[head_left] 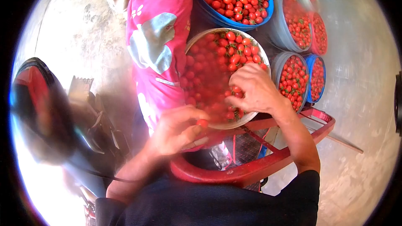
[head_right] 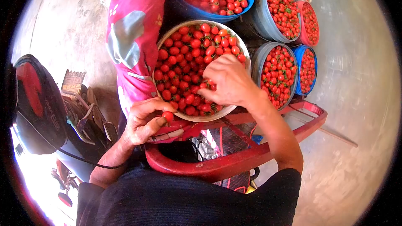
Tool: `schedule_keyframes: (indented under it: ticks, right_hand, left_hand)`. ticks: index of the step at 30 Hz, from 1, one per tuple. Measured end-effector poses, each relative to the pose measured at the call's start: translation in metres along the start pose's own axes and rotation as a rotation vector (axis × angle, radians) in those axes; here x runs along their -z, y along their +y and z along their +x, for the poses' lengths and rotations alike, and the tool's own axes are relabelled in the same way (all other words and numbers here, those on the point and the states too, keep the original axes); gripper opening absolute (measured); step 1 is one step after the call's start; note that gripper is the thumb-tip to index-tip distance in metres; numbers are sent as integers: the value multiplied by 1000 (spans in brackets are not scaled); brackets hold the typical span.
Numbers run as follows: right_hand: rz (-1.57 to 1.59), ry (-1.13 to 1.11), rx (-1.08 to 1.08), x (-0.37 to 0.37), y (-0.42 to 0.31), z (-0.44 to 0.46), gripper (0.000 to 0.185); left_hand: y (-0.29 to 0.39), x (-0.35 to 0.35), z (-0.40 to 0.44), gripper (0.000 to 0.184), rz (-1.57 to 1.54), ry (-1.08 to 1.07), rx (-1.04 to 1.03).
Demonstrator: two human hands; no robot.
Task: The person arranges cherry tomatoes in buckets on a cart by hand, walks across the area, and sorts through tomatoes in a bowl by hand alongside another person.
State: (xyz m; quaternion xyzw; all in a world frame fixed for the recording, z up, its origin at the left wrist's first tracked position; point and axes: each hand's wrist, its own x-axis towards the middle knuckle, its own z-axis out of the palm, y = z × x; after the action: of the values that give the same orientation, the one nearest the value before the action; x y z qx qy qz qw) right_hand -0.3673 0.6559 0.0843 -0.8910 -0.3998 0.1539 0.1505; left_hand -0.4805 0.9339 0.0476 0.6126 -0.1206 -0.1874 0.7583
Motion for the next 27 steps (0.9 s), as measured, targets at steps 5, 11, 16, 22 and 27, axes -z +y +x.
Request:
schedule_keyframes:
  ticks: [5, 11, 16, 22, 27]
  right_hand:
    - [-39, 283, -223, 10, 28, 10, 13]
    - [-386, 182, -158, 1, 53, 34, 15]
    - [-413, 73, -257, 5, 54, 38, 16]
    - [-286, 74, -209, 11, 51, 32, 18]
    - [511, 174, -519, 9, 55, 15, 23]
  left_hand:
    - [1, -7, 21, 25, -515, -16, 297]
    - [0, -6, 32, 24, -635, -92, 413]
    - [-5, -3, 28, 22, -722, -103, 361]
    - [-5, -1, 27, 23, -738, -97, 297]
    - [-4, -3, 31, 24, -742, -89, 311]
